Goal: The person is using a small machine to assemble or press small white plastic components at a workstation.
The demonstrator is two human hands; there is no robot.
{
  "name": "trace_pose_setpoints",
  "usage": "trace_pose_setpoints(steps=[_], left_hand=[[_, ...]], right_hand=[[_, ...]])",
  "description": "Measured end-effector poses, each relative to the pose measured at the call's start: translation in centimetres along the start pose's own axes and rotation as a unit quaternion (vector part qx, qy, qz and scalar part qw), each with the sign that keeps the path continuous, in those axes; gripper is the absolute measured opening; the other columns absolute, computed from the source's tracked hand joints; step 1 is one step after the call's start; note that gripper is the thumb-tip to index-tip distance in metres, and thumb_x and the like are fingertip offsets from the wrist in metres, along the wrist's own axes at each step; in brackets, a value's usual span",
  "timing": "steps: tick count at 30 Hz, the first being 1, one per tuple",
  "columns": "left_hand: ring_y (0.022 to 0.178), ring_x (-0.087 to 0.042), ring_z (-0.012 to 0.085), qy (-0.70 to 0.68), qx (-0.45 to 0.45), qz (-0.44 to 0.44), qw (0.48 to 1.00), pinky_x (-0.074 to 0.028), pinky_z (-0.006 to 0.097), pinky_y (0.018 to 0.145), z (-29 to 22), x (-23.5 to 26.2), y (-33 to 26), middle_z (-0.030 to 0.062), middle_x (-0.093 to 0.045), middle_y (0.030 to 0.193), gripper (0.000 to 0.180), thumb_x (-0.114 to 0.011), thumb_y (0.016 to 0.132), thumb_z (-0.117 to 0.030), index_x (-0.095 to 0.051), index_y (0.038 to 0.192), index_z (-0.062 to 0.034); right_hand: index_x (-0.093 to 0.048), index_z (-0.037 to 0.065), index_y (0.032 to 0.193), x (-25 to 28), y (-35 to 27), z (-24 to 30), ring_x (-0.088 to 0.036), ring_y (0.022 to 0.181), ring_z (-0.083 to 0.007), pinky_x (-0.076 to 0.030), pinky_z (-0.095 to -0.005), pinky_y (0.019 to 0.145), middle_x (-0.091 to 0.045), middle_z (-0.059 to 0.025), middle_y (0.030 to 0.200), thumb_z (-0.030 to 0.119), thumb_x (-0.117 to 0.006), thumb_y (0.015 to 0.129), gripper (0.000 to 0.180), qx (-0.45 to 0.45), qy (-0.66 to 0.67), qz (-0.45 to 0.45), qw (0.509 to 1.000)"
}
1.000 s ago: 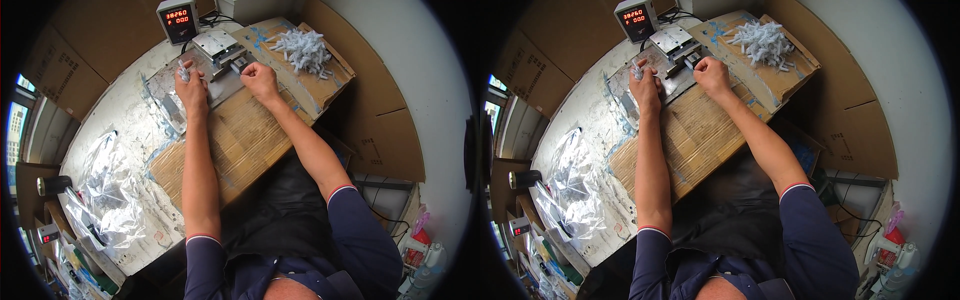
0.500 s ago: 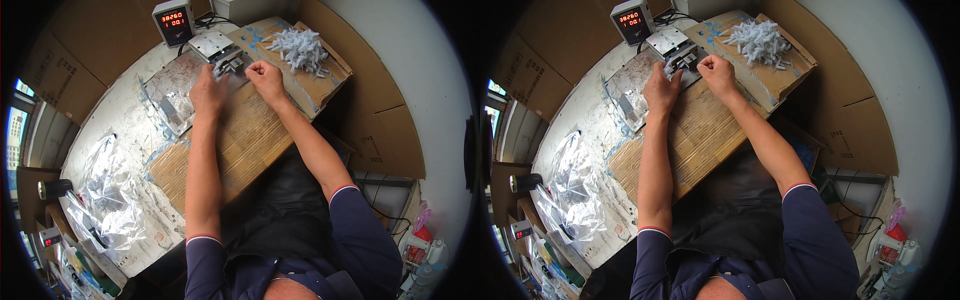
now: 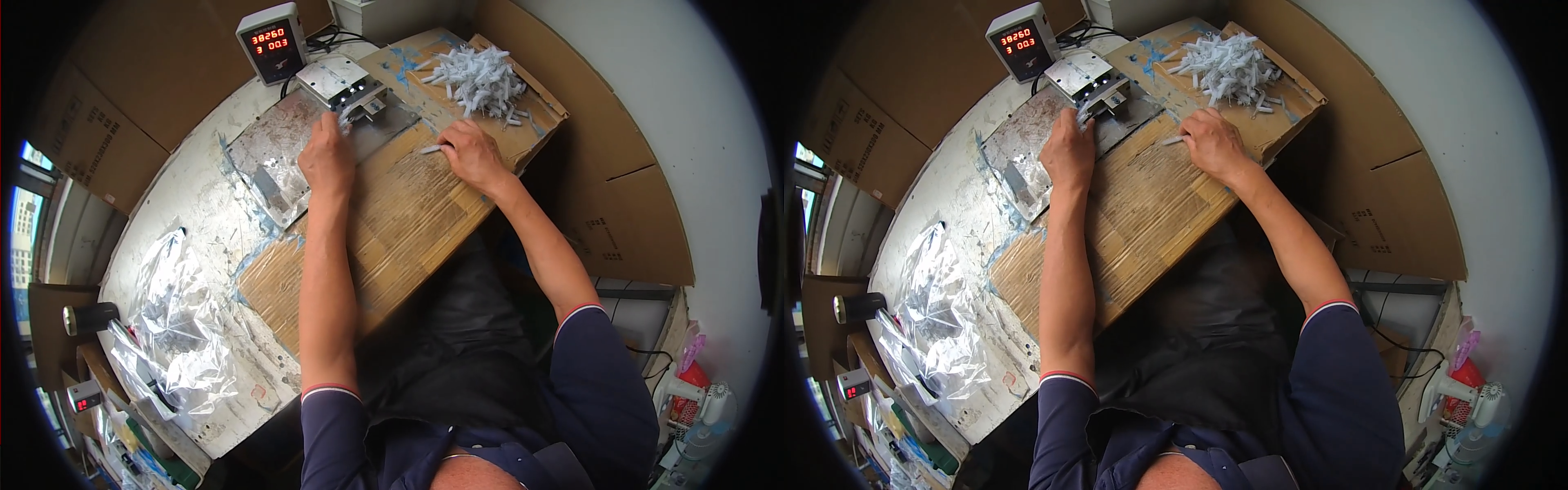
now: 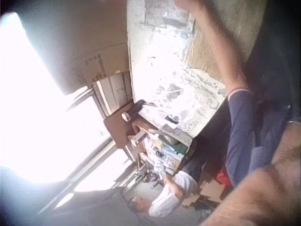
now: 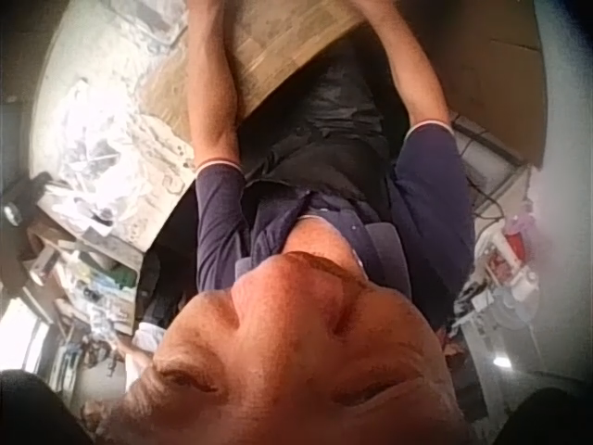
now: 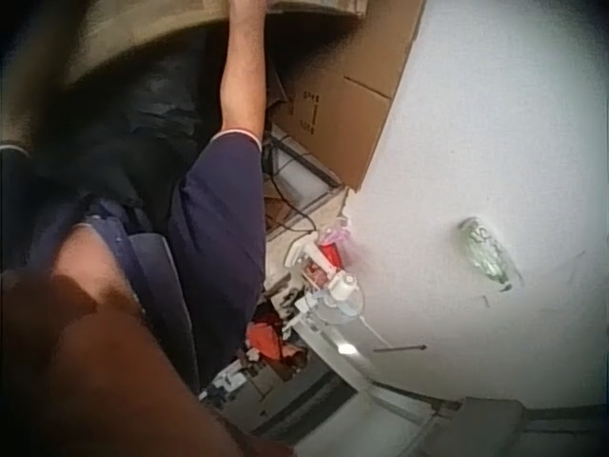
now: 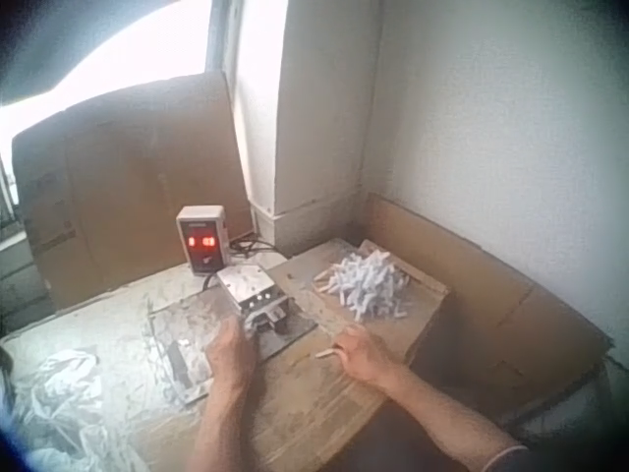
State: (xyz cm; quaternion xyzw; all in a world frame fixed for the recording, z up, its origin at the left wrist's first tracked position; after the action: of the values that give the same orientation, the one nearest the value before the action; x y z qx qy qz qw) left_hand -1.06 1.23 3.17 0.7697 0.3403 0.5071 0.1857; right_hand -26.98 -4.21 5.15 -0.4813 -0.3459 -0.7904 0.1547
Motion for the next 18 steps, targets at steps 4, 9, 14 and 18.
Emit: trace_pose_setpoints(steps=[4,9,14,18], left_hand=[[0.074,-0.070,0.0385,0.002,0.005,-0.005,1.000,-0.055,0.049,0.060,0.1,0.2,-0.2,0.0131,-0.068,0.092,0.020,-0.071,0.090,-0.025,-0.059,0.098,-0.0110],[0.075,-0.069,0.0388,0.003,-0.009,-0.009,1.000,-0.055,0.049,0.062,0.6,0.1,-0.2,0.0136,-0.068,0.094,0.019,-0.072,0.090,-0.023,-0.061,0.096,-0.0095],[0.075,-0.067,0.0402,-0.051,0.004,-0.049,0.997,-0.054,0.048,0.064,1.2,0.2,0.3,0.0158,-0.068,0.093,0.016,-0.070,0.092,-0.020,-0.062,0.099,-0.0079],[0.068,-0.066,0.0256,-0.215,0.123,-0.045,0.968,-0.051,0.039,0.062,2.9,0.6,0.7,0.0107,-0.069,0.080,0.017,-0.072,0.094,-0.022,-0.066,0.093,-0.0056]], right_hand=[[-0.067,0.006,0.091,-0.3,0.1,0.3,-0.063,0.099,-0.0341,-0.051,-0.0451,0.084,-0.065,-0.0111,0.094,0.011,-0.072,0.086,0.009,-0.020,-0.010,0.000,1.000],[-0.067,0.006,0.087,-0.6,0.4,1.1,-0.066,0.091,-0.0350,-0.053,-0.0462,0.078,-0.067,-0.0116,0.091,0.014,-0.072,0.086,0.010,-0.039,-0.028,-0.012,0.999],[-0.069,0.006,0.082,-1.4,1.6,3.3,-0.069,0.080,-0.0349,-0.055,-0.0442,0.072,-0.071,-0.0129,0.084,0.018,-0.073,0.085,0.014,-0.090,0.063,-0.048,0.993],[-0.071,0.005,0.081,-3.7,3.2,5.2,-0.071,0.076,-0.0328,-0.056,-0.0409,0.071,-0.073,-0.0137,0.080,0.020,-0.073,0.085,0.016,-0.146,0.175,-0.051,0.972]])
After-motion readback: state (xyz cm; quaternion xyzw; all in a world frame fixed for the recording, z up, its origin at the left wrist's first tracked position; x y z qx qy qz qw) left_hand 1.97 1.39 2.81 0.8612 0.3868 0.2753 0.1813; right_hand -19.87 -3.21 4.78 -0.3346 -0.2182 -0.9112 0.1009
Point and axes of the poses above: each hand's wrist, its own y-axis towards the middle knuckle, its own x-axis out of the back of the hand, z = x × y, the point moved 1 cm from there along y, towards the middle knuckle
